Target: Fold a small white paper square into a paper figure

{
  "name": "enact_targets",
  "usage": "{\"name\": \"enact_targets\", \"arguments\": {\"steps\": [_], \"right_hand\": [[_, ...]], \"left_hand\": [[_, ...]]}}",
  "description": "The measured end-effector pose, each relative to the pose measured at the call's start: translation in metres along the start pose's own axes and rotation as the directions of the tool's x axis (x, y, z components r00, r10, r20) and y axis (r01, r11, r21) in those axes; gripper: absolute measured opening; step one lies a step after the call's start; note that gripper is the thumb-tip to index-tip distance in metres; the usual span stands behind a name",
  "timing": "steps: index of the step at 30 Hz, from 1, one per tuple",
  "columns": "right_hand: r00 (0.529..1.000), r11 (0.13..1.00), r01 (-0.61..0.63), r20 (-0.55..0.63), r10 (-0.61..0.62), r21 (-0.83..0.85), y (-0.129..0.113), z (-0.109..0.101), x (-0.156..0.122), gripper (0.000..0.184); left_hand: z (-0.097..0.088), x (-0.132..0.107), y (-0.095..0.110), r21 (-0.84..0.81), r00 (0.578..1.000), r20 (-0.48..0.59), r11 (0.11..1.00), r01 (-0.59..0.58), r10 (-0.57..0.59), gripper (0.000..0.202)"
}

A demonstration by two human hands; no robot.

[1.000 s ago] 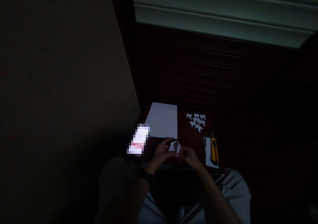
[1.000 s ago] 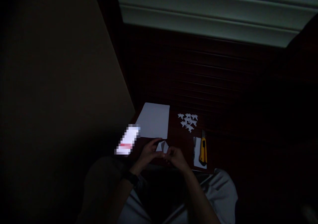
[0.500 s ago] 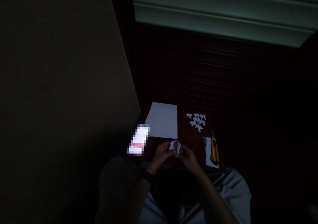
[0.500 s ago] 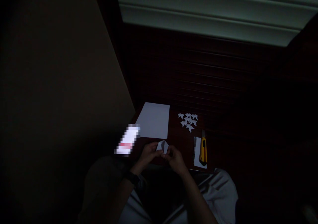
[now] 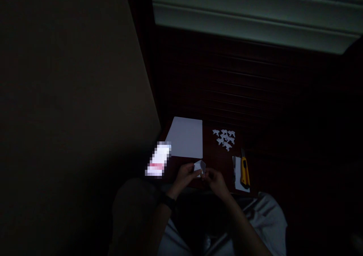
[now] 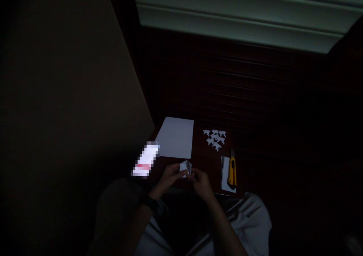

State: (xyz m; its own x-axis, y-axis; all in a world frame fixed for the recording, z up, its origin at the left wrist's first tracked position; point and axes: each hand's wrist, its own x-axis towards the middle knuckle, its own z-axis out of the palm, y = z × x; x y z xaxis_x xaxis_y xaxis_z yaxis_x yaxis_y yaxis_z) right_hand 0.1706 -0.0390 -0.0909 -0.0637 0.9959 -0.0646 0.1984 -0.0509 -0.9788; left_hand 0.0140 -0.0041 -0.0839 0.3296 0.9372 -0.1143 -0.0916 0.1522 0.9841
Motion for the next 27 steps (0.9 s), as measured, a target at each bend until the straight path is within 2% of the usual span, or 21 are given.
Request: {"name": "enact_targets", "arguments": {"steps": [3, 8, 15, 22, 27], "right_hand": [[1.0, 1.0, 0.004, 0.008, -0.004, -0.004, -0.004, 0.0, -0.001, 0.021], [0.999, 0.999, -0.027, 0.023, 0.027, 0.03, -0.005, -0.001, -0.002, 0.023], [0.973, 0.968, -0.231, 0.036, 0.228, 0.098, 0.012, -0.006, 0.002, 0.032], [0.948, 0.954, -0.286, 0.169, 0.268, 0.092, 0.008, -0.014, 0.005, 0.035], [0.925, 0.945, -0.301, 0.28, 0.258, 0.125, -0.004, -0.024, 0.005, 0.037]], "left_hand": [[0.0, 0.001, -0.002, 0.053, 1.0, -0.025, 0.999, -0.005, 0.006, 0.032], [-0.003, 0.004, -0.008, 0.07, 1.0, -0.008, 0.998, 0.0, 0.0, 0.031], [-0.005, 0.003, -0.01, 0.137, 0.999, 0.012, 0.99, -0.035, 0.034, 0.024], [-0.007, 0.003, -0.009, 0.116, 0.997, 0.075, 0.993, -0.034, 0.026, 0.024], [-0.007, 0.002, -0.008, 0.082, 0.999, 0.041, 0.997, 0.003, -0.007, 0.03]]}}
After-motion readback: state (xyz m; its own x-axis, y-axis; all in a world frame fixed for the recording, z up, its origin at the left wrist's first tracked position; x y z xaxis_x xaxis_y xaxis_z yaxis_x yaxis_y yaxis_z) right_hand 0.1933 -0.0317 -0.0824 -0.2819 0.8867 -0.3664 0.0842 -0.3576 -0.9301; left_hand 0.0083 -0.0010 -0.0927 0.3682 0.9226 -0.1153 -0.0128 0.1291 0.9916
